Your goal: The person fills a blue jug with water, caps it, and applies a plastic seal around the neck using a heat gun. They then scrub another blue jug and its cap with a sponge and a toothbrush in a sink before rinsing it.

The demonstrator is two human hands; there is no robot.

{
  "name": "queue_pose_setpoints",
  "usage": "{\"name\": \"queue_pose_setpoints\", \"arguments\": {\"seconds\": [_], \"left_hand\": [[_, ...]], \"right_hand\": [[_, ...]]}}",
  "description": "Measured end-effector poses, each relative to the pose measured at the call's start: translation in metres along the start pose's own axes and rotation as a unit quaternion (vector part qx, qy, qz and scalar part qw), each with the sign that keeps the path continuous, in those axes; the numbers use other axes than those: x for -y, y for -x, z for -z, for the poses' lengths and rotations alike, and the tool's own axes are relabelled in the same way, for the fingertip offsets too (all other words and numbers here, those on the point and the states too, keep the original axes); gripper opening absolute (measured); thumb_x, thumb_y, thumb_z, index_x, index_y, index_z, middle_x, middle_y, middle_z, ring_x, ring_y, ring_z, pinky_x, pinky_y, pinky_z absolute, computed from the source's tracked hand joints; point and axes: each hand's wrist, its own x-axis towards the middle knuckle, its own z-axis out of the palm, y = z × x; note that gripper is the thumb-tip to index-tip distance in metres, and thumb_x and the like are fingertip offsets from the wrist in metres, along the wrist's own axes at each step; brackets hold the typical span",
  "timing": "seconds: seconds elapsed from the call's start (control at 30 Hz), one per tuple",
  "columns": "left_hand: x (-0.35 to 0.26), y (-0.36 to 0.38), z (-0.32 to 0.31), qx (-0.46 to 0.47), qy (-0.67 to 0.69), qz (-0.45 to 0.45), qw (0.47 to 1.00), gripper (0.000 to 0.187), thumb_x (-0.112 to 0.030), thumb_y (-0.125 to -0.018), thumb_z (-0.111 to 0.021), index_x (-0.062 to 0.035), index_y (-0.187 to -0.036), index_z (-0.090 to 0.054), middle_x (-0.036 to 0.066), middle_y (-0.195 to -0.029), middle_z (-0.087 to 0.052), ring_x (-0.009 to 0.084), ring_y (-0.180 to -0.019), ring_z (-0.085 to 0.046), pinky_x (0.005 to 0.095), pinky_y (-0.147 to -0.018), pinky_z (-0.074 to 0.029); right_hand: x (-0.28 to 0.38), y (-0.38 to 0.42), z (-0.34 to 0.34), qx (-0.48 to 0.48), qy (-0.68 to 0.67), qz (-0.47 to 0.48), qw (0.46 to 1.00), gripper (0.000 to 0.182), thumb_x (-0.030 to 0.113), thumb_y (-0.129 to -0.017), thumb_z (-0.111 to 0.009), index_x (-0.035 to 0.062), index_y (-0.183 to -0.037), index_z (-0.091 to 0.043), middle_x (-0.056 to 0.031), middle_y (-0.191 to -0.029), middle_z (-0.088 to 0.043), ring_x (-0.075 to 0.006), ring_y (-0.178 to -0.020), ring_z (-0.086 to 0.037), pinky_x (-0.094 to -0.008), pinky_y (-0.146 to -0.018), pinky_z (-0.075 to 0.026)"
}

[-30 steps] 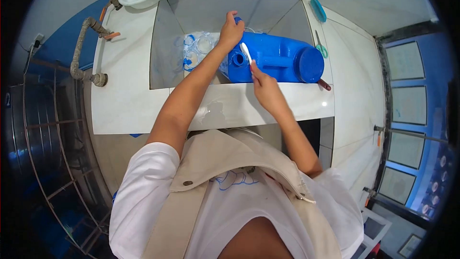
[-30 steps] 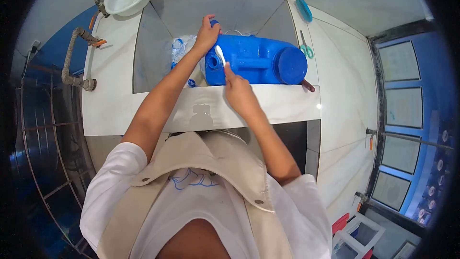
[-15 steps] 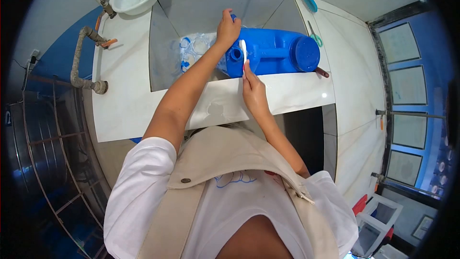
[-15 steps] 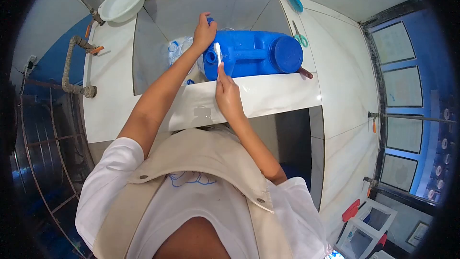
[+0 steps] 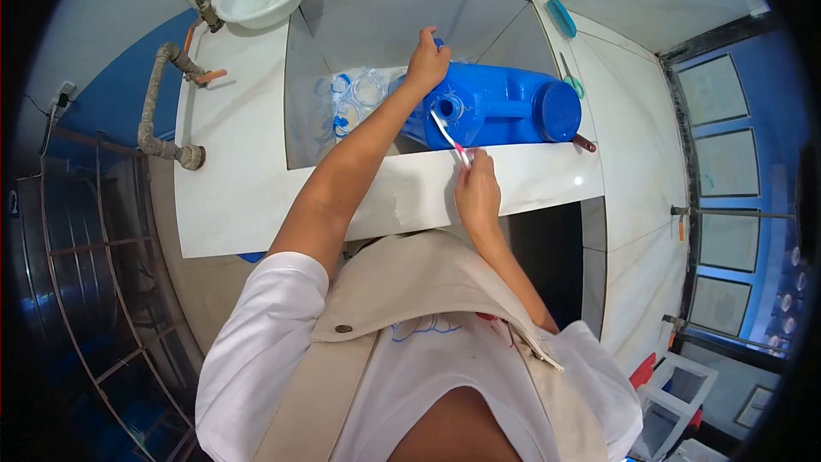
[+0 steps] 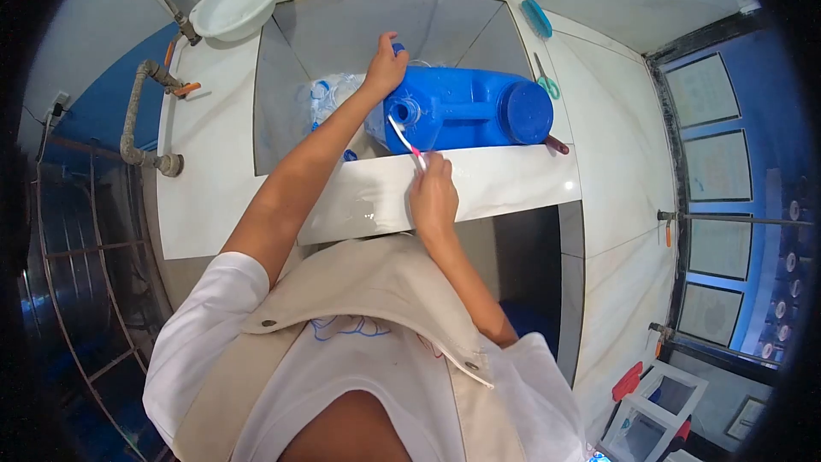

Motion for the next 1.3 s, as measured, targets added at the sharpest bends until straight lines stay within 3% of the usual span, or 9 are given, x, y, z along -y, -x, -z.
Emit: {"name": "queue_pose_setpoints", "arguments": {"seconds": [0.27,0.37,0.47,0.57,0.63,0.73,0.83,1.07,1.3], "left_hand": [[0.003,-0.006,0.007,0.111,0.052,0.041,0.992,0.048,-0.017,-0.082,-0.045,-0.0043,-0.127,-0.032,0.023,-0.097,-0.056,0.0295,-0.083,-0.059,0.036,-0.079,-0.045],[-0.004,-0.004,0.007,0.134,0.069,0.061,0.987,0.05,-0.017,-0.079,-0.047,-0.0021,-0.125,-0.031,0.032,-0.115,-0.049,0.0442,-0.102,-0.052,0.044,-0.089,-0.041],[0.002,-0.005,0.005,0.11,0.038,0.028,0.993,0.048,-0.016,-0.082,-0.044,-0.0032,-0.127,-0.031,0.022,-0.094,-0.057,0.0273,-0.08,-0.059,0.0358,-0.076,-0.045],[0.006,-0.007,0.005,0.105,0.061,0.034,0.992,0.046,-0.017,-0.082,-0.044,-0.0026,-0.125,-0.033,0.022,-0.093,-0.056,0.028,-0.08,-0.059,0.0363,-0.076,-0.045],[-0.004,-0.002,0.007,0.111,0.085,0.053,0.989,0.046,-0.016,-0.08,-0.047,-0.0022,-0.121,-0.032,0.031,-0.105,-0.054,0.0452,-0.095,-0.054,0.0453,-0.085,-0.042],[-0.017,0.002,0.012,0.091,0.029,0.043,0.995,0.045,-0.015,-0.079,-0.047,-0.0021,-0.12,-0.033,0.031,-0.103,-0.054,0.0446,-0.095,-0.054,0.0454,-0.085,-0.041],[-0.013,0.003,0.01,0.083,0.041,0.01,0.996,0.04,-0.014,-0.079,-0.048,-0.0011,-0.116,-0.039,0.029,-0.105,-0.054,0.0431,-0.096,-0.054,0.0444,-0.085,-0.041],[-0.069,0.03,0.032,0.071,0.051,0.03,0.996,0.033,-0.01,-0.08,-0.048,-0.0018,-0.112,-0.044,0.027,-0.107,-0.053,0.0419,-0.099,-0.052,0.0428,-0.086,-0.041],[-0.126,0.067,-0.002,0.049,-0.16,-0.191,0.967,0.031,-0.006,-0.077,-0.051,0.0013,-0.107,-0.049,0.022,-0.094,-0.052,0.0369,-0.081,-0.054,0.0428,-0.07,-0.044]], "right_hand": [[0.026,-0.002,-0.033,0.023,-0.12,-0.058,0.991,0.019,0.004,-0.086,-0.047,-0.0056,-0.1,-0.04,-0.0272,-0.098,-0.048,-0.0464,-0.086,-0.052,-0.0487,-0.071,-0.044],[0.031,-0.005,-0.045,0.004,-0.145,-0.048,0.988,0.019,0.004,-0.086,-0.046,-0.007,-0.099,-0.038,-0.0287,-0.099,-0.046,-0.0472,-0.086,-0.051,-0.0492,-0.072,-0.043],[0.021,-0.013,-0.041,0.032,-0.186,-0.081,0.979,0.022,0.007,-0.087,-0.046,-0.0057,-0.103,-0.039,-0.0277,-0.101,-0.046,-0.0466,-0.085,-0.052,-0.0486,-0.072,-0.044],[-0.009,-0.015,0.008,0.071,-0.032,-0.019,0.997,0.017,0.011,-0.084,-0.051,0.0016,-0.098,-0.052,-0.0213,-0.093,-0.052,-0.04,-0.082,-0.056,-0.0462,-0.068,-0.047],[-0.018,-0.037,0.046,0.097,0.075,0.041,0.992,0.014,0.014,-0.08,-0.056,0.0045,-0.089,-0.06,-0.0167,-0.086,-0.057,-0.0349,-0.077,-0.059,-0.0447,-0.065,-0.048],[-0.001,-0.09,0.072,0.17,0.235,0.141,0.947,0.012,0.017,-0.075,-0.063,0.0072,-0.081,-0.066,-0.0137,-0.079,-0.064,-0.0314,-0.074,-0.063,-0.0421,-0.063,-0.05],[0.001,-0.14,0.109,0.292,0.23,0.104,0.923,0.016,0.019,-0.069,-0.068,0.0116,-0.084,-0.069,-0.0148,-0.083,-0.066,-0.0311,-0.079,-0.064,-0.0407,-0.066,-0.05],[-0.001,-0.18,0.121,0.362,0.231,0.155,0.89,0.022,0.017,-0.068,-0.07,0.0108,-0.088,-0.07,-0.0139,-0.081,-0.066,-0.0315,-0.077,-0.063,-0.0392,-0.067,-0.049],[-0.05,-0.255,0.153,0.396,0.109,0.052,0.91,0.019,0.016,-0.075,-0.062,-0.0014,-0.081,-0.066,-0.0108,-0.068,-0.064,-0.0173,-0.057,-0.059,-0.0317,-0.055,-0.047]]}}
